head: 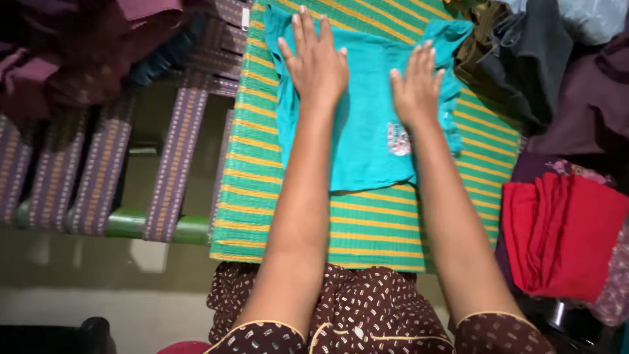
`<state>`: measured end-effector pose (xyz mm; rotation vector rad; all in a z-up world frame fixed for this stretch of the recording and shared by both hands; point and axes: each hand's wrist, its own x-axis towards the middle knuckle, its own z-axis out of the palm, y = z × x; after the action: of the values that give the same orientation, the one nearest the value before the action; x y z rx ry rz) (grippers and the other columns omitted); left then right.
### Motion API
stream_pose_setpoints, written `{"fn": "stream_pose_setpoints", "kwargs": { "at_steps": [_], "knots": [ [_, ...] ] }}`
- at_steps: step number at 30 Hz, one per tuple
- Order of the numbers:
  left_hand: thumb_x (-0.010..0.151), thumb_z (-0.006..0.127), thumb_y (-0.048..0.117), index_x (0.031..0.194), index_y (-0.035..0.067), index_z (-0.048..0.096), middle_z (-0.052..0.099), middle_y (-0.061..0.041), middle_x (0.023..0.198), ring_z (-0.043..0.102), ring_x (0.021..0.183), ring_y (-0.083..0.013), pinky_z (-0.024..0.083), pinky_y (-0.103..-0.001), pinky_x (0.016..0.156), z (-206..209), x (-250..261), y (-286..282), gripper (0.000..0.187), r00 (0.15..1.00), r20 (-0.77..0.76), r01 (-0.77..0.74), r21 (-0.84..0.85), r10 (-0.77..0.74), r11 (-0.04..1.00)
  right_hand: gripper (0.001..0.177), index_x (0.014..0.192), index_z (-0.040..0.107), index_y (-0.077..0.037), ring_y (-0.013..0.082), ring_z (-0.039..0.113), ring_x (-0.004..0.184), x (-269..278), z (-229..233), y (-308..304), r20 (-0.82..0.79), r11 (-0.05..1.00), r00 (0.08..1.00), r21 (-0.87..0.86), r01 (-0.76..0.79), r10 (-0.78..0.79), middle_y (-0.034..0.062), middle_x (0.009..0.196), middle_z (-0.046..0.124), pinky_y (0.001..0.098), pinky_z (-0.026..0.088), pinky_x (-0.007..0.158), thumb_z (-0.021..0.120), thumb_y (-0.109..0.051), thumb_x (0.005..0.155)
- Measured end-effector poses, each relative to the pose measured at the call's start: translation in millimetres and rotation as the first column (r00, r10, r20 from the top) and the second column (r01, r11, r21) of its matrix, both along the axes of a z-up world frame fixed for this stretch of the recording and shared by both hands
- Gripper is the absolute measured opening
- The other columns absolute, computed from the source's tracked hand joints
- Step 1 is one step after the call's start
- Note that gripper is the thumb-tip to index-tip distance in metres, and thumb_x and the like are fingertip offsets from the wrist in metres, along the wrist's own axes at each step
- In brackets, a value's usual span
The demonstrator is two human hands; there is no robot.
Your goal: The person folds a peach-colored cloth and places it on a stack. They then pick up a teal t-shirt, smooth it out, fold the sleeves inward, and fold the shirt into a compact rectangle. Finally, they pick up a maroon cloth and begin to fold it.
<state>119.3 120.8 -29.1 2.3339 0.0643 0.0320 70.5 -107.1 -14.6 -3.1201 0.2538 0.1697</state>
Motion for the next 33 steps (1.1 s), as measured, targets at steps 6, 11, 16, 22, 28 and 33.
{"fn": "stream_pose_setpoints", "kwargs": {
  "at_steps": [6,11,16,22,28,33],
  "knots": [
    [0.090,0.074,0.035,0.153,0.009,0.042,0.025,-0.019,0.165,0.020,0.155,-0.0346,0.013,-0.065,0.123,-7.2,3.0,-0.5,0.075,0.998,0.053,0.021,0.033,-0.022,0.999,0.069,0.166,0.025,-0.012,0.0322,0.014,0.163,-37.4,-3.3,12.1,0.031,0.964,0.971,0.118,-0.239,0.237,0.0133,0.175,0.014,0.0559,0.008,0.129,0.040,-0.049,0.109],
    [0.092,0.074,0.034,0.154,0.007,0.043,0.024,-0.020,0.166,0.021,0.154,-0.0349,0.014,-0.063,0.123,-9.3,-6.5,2.0,0.074,0.993,0.114,0.014,0.074,-0.023,0.997,0.069,0.166,0.024,-0.010,0.0306,0.014,0.161,-38.3,33.4,-28.0,0.038,0.990,0.995,0.100,-0.099,0.096,0.0120,0.174,0.015,0.0568,0.008,0.129,0.040,-0.048,0.110],
    [0.092,0.073,0.034,0.154,0.010,0.043,0.024,-0.020,0.165,0.020,0.154,-0.0362,0.014,-0.065,0.122,2.5,-6.6,7.3,0.073,0.995,0.075,0.055,0.120,-0.065,0.991,0.072,0.163,0.025,-0.004,0.0356,0.014,0.160,-40.3,37.3,-22.6,0.037,0.997,0.997,0.034,-0.072,0.071,0.0205,0.172,0.015,0.0628,0.007,0.125,0.045,-0.046,0.109],
    [0.095,0.068,0.034,0.157,0.019,0.039,0.015,-0.020,0.169,0.010,0.156,-0.0420,0.008,-0.073,0.119,5.4,-24.4,6.8,0.071,0.978,-0.100,0.200,0.233,-0.181,0.952,0.074,0.166,0.027,-0.007,0.0341,0.018,0.161,-103.0,-4.0,100.2,0.113,0.951,0.964,0.168,-0.259,0.242,0.0182,0.174,0.020,0.0670,0.014,0.125,0.054,-0.034,0.103],
    [0.101,0.055,0.044,0.163,0.023,0.027,0.003,-0.015,0.171,0.001,0.157,-0.0399,0.000,-0.074,0.119,-3.8,-18.3,5.2,0.072,0.975,-0.095,0.220,0.330,-0.200,0.918,0.075,0.163,0.026,-0.008,0.0342,0.015,0.159,-146.5,11.0,108.9,0.084,0.945,0.963,0.186,-0.269,0.258,0.0139,0.172,0.017,0.0647,0.013,0.123,0.052,-0.046,0.104],
    [0.103,0.051,0.049,0.165,0.022,0.023,0.002,-0.015,0.172,0.000,0.157,-0.0409,0.000,-0.074,0.119,-8.2,-21.7,14.4,0.073,0.964,-0.067,0.262,0.366,-0.255,0.893,0.077,0.165,0.023,-0.010,0.0342,0.007,0.159,-192.8,20.7,44.5,-0.051,0.992,0.993,0.074,-0.106,0.110,0.0133,0.173,0.011,0.0630,0.007,0.122,0.045,-0.051,0.103]
  ]
}}
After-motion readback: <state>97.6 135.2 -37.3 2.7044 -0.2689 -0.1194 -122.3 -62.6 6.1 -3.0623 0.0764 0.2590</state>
